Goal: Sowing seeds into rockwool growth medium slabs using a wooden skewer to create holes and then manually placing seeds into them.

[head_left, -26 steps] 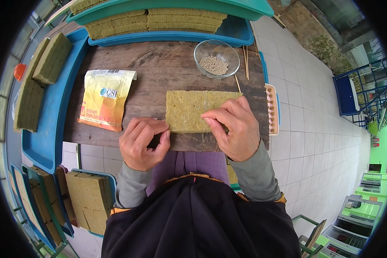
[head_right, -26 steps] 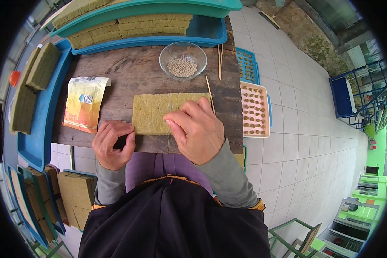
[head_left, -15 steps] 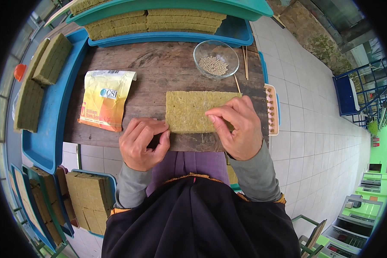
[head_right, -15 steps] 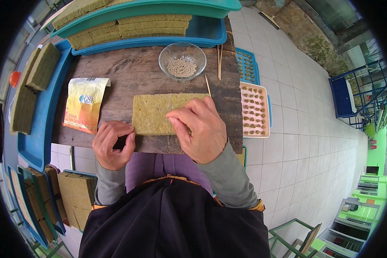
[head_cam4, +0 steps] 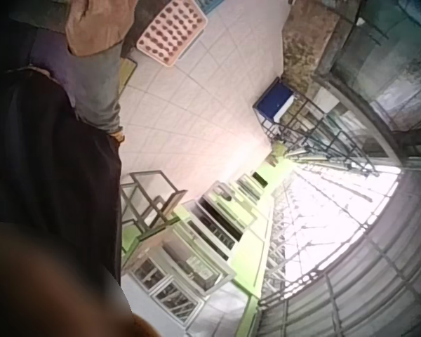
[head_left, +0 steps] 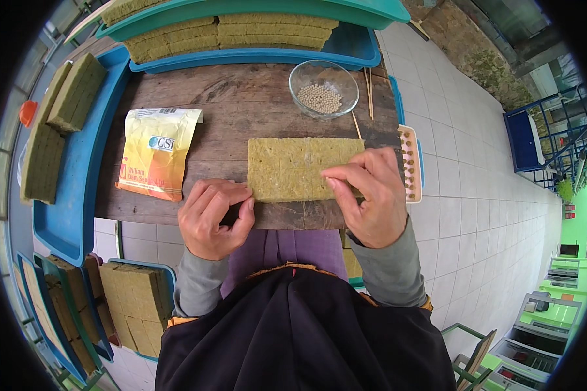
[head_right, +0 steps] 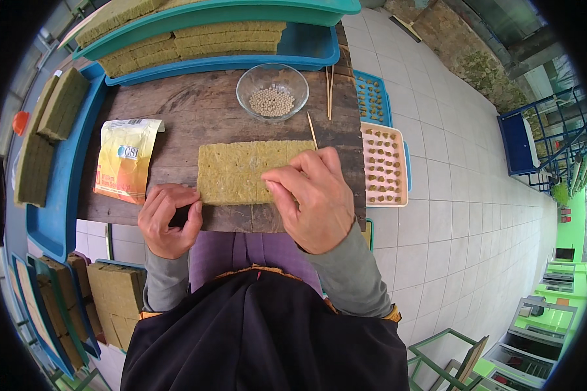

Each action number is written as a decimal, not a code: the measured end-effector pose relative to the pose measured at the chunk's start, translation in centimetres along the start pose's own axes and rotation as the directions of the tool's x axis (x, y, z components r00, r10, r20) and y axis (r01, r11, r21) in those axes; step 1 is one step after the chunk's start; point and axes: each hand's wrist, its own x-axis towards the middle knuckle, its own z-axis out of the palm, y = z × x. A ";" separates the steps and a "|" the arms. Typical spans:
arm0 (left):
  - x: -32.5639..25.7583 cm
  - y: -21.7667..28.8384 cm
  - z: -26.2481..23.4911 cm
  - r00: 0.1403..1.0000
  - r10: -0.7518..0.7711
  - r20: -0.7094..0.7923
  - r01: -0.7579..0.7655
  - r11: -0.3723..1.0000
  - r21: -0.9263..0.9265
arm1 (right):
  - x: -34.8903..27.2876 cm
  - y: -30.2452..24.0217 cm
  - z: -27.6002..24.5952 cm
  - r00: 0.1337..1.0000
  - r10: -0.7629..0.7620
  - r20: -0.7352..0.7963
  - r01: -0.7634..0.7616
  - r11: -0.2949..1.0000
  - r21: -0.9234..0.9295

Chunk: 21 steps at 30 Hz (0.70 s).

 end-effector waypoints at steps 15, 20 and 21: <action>0.0 0.1 0.0 1.000 -0.009 0.002 0.009 1.000 0.013 | -0.9 -0.2 -0.1 0.998 -0.039 0.048 0.040 0.999 -0.014; -0.1 0.1 0.0 1.000 -0.011 0.001 0.011 1.000 0.013 | -0.8 -0.2 -0.1 0.995 0.068 0.068 -0.072 0.995 0.066; -0.1 0.1 0.0 1.000 -0.009 0.000 0.009 1.000 0.014 | -0.7 -0.2 0.0 0.995 0.067 0.068 -0.072 0.995 0.067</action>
